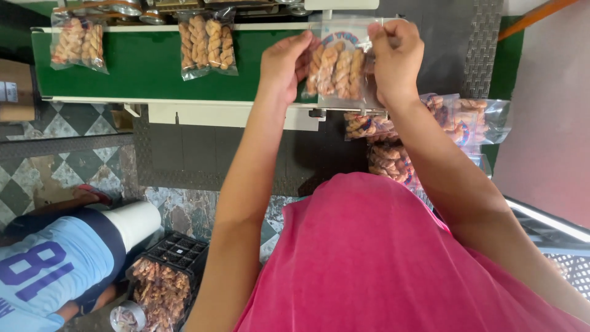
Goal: Sealing small plastic bags filled with snacks using a heat-sealing machine on a conveyor belt.
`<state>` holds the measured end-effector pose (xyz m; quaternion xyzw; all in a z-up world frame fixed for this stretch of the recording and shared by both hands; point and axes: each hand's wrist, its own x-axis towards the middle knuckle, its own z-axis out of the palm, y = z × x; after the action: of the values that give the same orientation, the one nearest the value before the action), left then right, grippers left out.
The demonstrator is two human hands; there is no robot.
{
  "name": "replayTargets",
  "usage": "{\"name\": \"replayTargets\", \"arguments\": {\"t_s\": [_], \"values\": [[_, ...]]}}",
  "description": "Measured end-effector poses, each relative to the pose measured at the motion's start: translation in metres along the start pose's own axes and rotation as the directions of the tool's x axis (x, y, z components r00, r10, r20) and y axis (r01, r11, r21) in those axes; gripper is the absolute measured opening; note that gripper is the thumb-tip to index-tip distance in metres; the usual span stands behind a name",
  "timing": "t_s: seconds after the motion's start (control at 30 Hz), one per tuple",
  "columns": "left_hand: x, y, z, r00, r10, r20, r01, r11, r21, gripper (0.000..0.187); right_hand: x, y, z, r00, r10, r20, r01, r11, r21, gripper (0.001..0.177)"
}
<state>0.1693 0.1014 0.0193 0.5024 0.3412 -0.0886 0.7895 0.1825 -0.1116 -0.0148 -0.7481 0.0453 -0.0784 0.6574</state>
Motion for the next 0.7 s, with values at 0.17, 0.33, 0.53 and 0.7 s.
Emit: {"name": "replayTargets", "arguments": {"t_s": [0.17,0.33,0.53,0.7], "values": [[0.037,0.016,-0.002,1.0,0.005,0.017,-0.004,0.999,-0.054,0.028,0.029,-0.015,0.011,0.987,-0.154,0.056,0.161,0.974,-0.161,0.03],[0.042,0.023,0.001,0.998,0.003,-0.055,-0.008,0.996,-0.088,0.026,0.057,0.012,0.025,0.994,-0.101,0.031,0.105,0.981,-0.163,0.055],[0.041,0.026,0.0,0.99,0.028,-0.135,-0.045,0.991,-0.125,0.027,0.063,0.03,0.043,0.98,-0.189,-0.068,0.167,0.953,-0.252,0.057],[0.04,0.029,-0.004,0.985,0.065,-0.161,-0.085,0.989,-0.124,0.027,0.062,0.019,0.049,0.919,-0.372,-0.131,0.312,0.889,-0.334,0.026]]}}
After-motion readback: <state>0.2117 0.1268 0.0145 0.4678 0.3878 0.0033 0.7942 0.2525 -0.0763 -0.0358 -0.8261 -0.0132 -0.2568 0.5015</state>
